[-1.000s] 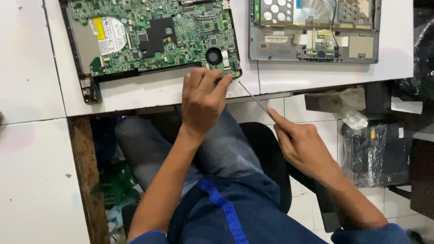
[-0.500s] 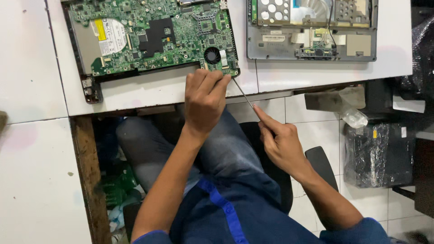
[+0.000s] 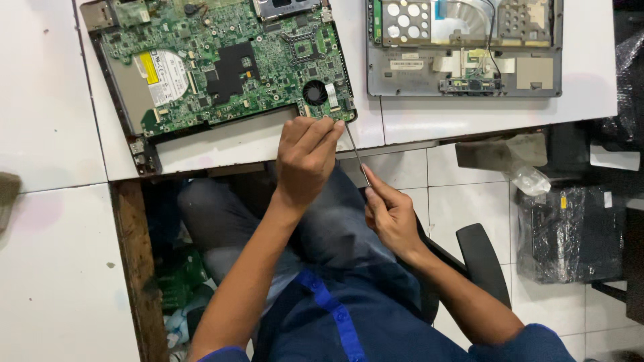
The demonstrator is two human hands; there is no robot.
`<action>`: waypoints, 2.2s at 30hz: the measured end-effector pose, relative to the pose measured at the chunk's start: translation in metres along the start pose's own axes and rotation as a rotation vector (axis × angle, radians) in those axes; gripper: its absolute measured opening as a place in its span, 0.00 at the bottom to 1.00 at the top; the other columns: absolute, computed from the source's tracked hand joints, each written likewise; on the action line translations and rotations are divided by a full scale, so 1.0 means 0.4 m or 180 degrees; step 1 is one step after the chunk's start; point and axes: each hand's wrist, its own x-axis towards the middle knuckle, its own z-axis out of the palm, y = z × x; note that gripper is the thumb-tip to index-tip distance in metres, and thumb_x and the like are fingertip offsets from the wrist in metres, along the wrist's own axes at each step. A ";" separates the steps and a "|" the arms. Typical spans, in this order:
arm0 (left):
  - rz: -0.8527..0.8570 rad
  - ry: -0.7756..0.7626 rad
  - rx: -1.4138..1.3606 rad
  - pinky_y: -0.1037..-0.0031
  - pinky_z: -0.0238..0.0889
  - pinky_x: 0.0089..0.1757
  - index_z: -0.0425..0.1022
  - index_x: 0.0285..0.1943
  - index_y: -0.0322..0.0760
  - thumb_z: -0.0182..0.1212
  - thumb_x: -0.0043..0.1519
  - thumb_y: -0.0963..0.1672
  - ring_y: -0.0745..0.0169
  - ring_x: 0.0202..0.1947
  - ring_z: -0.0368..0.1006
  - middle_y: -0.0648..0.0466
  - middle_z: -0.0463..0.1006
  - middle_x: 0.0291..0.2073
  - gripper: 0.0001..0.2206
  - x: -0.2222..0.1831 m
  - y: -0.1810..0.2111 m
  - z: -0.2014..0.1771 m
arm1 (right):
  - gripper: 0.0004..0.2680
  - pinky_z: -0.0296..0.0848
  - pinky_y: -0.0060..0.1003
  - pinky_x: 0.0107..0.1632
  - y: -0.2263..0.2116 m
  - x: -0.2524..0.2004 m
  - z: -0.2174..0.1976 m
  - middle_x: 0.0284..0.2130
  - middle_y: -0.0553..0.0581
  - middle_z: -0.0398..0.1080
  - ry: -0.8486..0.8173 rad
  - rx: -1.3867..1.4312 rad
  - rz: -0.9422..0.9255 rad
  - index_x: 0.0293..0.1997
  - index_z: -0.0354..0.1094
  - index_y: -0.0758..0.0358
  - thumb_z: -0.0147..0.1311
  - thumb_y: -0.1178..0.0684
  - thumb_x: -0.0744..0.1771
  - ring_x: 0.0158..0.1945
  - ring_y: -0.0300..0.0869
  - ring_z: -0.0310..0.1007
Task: The person disassembles a laptop by removing screws from the motherboard and chassis using a screwdriver. They detach the motherboard from the case, flip the laptop over, and continue removing screws from the bottom panel before lifting the motherboard out.
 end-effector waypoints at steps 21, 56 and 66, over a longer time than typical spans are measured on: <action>0.0140 -0.0120 -0.0231 0.62 0.57 0.35 0.83 0.42 0.26 0.66 0.68 0.34 0.51 0.35 0.70 0.51 0.81 0.41 0.03 0.000 -0.017 -0.015 | 0.15 0.65 0.44 0.19 -0.510 0.284 -0.242 0.22 0.47 0.81 -0.1893 -0.4870 -0.0515 0.64 0.78 0.40 0.51 0.55 0.71 0.15 0.43 0.73; -0.0034 -0.0231 -0.0231 0.62 0.53 0.35 0.84 0.37 0.29 0.70 0.65 0.34 0.51 0.35 0.69 0.52 0.83 0.38 0.04 0.023 -0.010 -0.021 | 0.28 0.64 0.50 0.21 -0.526 0.282 -0.162 0.18 0.51 0.75 -0.2607 -0.5703 0.0181 0.77 0.58 0.45 0.47 0.64 0.66 0.20 0.55 0.74; 0.0028 -0.0151 -0.0087 0.60 0.56 0.36 0.85 0.44 0.27 0.68 0.66 0.34 0.49 0.38 0.66 0.51 0.80 0.41 0.02 -0.011 -0.010 -0.004 | 0.25 0.55 0.51 0.20 -0.370 0.195 -0.269 0.13 0.53 0.66 -0.1645 -0.4741 -0.1083 0.71 0.71 0.45 0.51 0.64 0.66 0.13 0.54 0.60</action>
